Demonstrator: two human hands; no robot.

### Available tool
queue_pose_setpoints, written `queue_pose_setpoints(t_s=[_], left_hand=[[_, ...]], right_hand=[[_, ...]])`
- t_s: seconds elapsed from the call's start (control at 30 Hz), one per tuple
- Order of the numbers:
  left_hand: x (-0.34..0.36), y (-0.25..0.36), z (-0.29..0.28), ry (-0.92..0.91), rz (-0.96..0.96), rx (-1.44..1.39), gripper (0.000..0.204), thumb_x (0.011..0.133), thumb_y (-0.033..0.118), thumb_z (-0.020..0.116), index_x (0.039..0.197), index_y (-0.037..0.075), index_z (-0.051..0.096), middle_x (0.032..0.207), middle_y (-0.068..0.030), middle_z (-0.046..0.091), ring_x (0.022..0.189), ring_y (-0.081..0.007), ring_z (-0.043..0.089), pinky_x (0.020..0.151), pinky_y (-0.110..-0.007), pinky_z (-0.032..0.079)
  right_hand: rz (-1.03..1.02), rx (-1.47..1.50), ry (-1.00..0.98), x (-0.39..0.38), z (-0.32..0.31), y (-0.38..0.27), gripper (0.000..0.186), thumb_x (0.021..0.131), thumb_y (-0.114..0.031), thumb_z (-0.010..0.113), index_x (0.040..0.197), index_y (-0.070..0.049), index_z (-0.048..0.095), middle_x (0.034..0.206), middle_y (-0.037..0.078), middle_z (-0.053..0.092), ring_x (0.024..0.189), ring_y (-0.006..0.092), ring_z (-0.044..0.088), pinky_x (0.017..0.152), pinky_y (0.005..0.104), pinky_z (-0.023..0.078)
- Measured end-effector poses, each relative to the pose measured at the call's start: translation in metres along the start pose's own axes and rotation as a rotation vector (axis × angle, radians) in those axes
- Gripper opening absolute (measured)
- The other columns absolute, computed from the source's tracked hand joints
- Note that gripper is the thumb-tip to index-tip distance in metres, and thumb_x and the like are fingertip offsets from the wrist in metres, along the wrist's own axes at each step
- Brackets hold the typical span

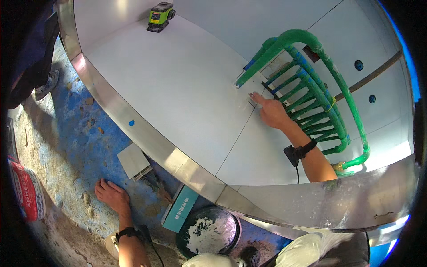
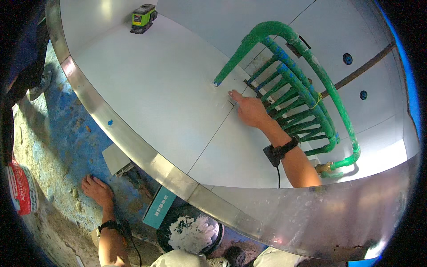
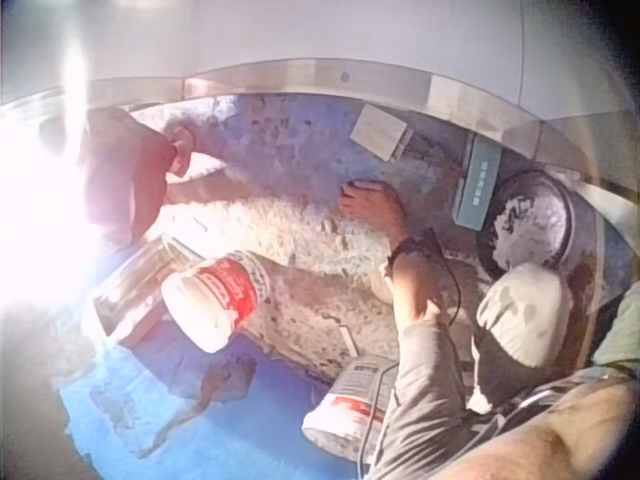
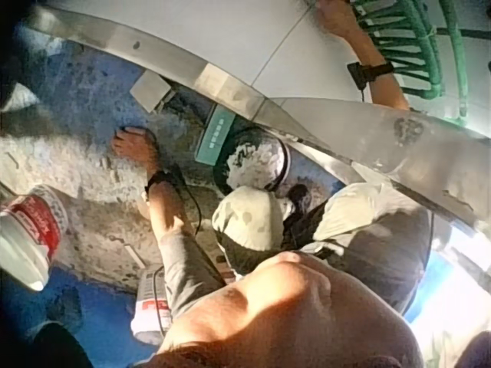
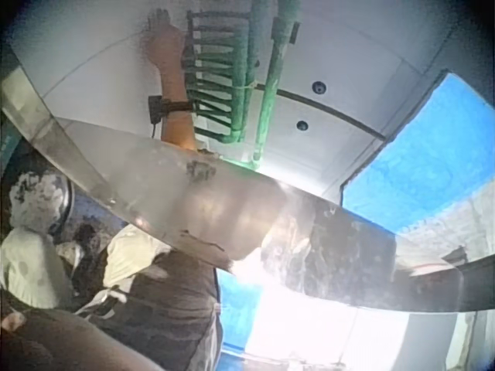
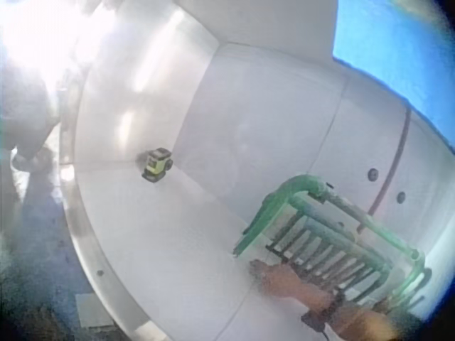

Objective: Apply white grout or putty around plumbing pipe penetrations on a white tiled surface.

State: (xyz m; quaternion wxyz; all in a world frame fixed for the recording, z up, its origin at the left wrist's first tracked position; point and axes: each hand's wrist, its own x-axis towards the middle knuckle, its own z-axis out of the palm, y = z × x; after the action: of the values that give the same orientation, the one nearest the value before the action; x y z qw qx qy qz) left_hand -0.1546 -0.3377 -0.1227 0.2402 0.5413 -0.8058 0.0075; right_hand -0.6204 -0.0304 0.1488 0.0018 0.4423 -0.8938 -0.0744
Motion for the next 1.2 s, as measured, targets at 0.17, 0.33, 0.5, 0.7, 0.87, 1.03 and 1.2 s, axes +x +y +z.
queue_pose_setpoints(t_s=[0.17,0.33,0.5,0.7,0.87,1.03,1.2], left_hand=[[0.0,0.002,-0.007,-0.05,-0.03,-0.01,0.037,0.106,0.022,0.04,0.127,-0.004,0.055,0.134,-0.0224,0.052,0.126,-0.0406,0.046,0.108,-0.054,0.035],[-0.001,0.001,-0.002,-0.007,-0.001,-0.015,0.036,0.105,0.021,0.04,0.126,-0.003,0.056,0.134,-0.0223,0.052,0.126,-0.0409,0.047,0.107,-0.054,0.036],[-0.001,-0.001,-0.001,0.005,0.003,0.002,0.035,0.105,0.021,0.042,0.124,-0.004,0.057,0.131,-0.023,0.053,0.125,-0.0405,0.047,0.107,-0.053,0.037],[0.002,0.004,-0.002,-0.013,-0.003,-0.037,0.037,0.105,0.022,0.04,0.125,-0.004,0.057,0.132,-0.0227,0.054,0.126,-0.0399,0.047,0.108,-0.054,0.036],[-0.006,-0.006,0.011,0.023,0.015,-0.006,0.038,0.106,0.024,0.038,0.124,-0.003,0.057,0.132,-0.0223,0.054,0.125,-0.0396,0.048,0.107,-0.054,0.036],[-0.002,-0.003,0.003,0.005,0.006,-0.015,0.038,0.107,0.024,0.038,0.125,-0.003,0.057,0.134,-0.0227,0.053,0.126,-0.0402,0.047,0.108,-0.055,0.036],[-0.001,-0.005,0.004,0.017,0.018,-0.007,0.038,0.106,0.024,0.039,0.125,-0.003,0.057,0.134,-0.023,0.053,0.126,-0.0406,0.047,0.108,-0.055,0.036]], right_hand=[[-0.22,-0.198,-0.087,-0.019,0.0,-0.019,0.077,0.08,-0.001,0.056,0.154,-0.004,0.034,0.096,0.022,0.072,0.08,0.0393,0.07,0.073,0.0484,0.055],[-0.182,-0.252,-0.013,-0.023,0.008,-0.012,0.073,0.081,-0.006,0.059,0.151,-0.003,0.04,0.086,0.02,0.071,0.072,0.0373,0.069,0.067,0.0472,0.054],[-0.149,-0.271,-0.052,-0.012,-0.004,-0.003,0.064,0.08,-0.007,0.06,0.143,-0.002,0.048,0.084,0.019,0.071,0.069,0.0363,0.068,0.063,0.0464,0.054],[-0.426,-0.28,0.047,-0.005,-0.021,-0.058,0.072,0.079,-0.004,0.059,0.147,0.005,0.038,0.137,0.027,0.059,0.062,0.0318,0.067,0.058,0.0429,0.053],[-0.34,-0.451,-0.077,0.006,0.002,-0.043,0.069,0.084,-0.005,0.056,0.148,0.008,0.035,0.133,0.029,0.061,0.058,0.0332,0.066,0.056,0.0435,0.054],[-0.207,-0.385,-0.165,0.013,-0.006,-0.039,0.066,0.088,-0.007,0.054,0.148,0.01,0.034,0.13,0.029,0.063,0.061,0.0339,0.068,0.057,0.044,0.054],[-0.313,-0.423,0.053,0.026,-0.001,-0.045,0.068,0.084,-0.006,0.055,0.148,0.007,0.035,0.129,0.022,0.065,0.069,0.0355,0.069,0.06,0.0456,0.054]])
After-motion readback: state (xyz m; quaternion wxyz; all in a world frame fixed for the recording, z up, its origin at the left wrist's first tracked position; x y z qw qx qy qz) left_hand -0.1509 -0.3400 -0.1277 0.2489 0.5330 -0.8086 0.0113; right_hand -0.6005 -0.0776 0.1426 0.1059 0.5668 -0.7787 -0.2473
